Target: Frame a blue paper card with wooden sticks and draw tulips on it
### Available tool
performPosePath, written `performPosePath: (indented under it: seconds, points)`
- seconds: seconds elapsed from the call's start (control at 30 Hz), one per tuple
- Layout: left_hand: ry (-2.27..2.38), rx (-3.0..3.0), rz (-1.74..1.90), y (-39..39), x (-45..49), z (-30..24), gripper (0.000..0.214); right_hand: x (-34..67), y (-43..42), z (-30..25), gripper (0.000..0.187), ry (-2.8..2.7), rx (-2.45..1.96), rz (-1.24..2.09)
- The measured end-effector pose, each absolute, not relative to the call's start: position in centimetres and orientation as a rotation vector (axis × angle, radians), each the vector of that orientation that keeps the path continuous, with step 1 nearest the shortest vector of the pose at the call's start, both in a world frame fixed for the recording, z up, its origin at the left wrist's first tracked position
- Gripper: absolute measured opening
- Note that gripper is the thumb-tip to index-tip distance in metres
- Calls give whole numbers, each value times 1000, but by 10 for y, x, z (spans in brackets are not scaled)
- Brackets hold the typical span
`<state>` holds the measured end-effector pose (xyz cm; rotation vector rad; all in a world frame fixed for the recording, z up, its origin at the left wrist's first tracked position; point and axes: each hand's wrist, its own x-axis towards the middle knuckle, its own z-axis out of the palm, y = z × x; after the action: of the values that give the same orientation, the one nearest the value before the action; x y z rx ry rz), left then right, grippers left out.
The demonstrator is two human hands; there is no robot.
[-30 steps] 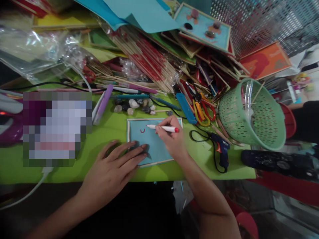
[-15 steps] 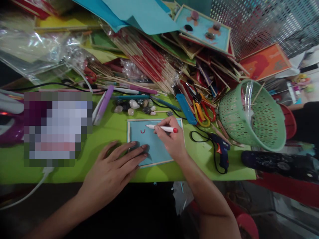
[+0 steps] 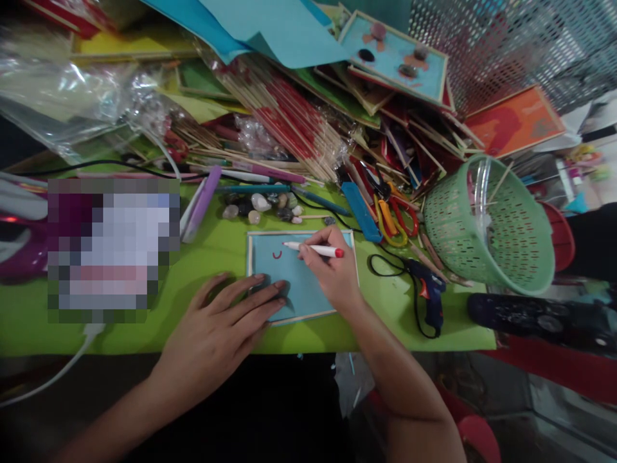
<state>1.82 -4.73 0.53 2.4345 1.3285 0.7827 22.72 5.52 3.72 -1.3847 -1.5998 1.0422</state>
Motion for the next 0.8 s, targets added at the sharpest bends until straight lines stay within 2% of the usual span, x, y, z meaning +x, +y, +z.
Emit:
performPosePath:
  seconds: [0.8]
  points:
    - [1332, 2457, 795, -46, 18, 8, 30, 227, 56, 41, 13, -1656, -1446, 1006]
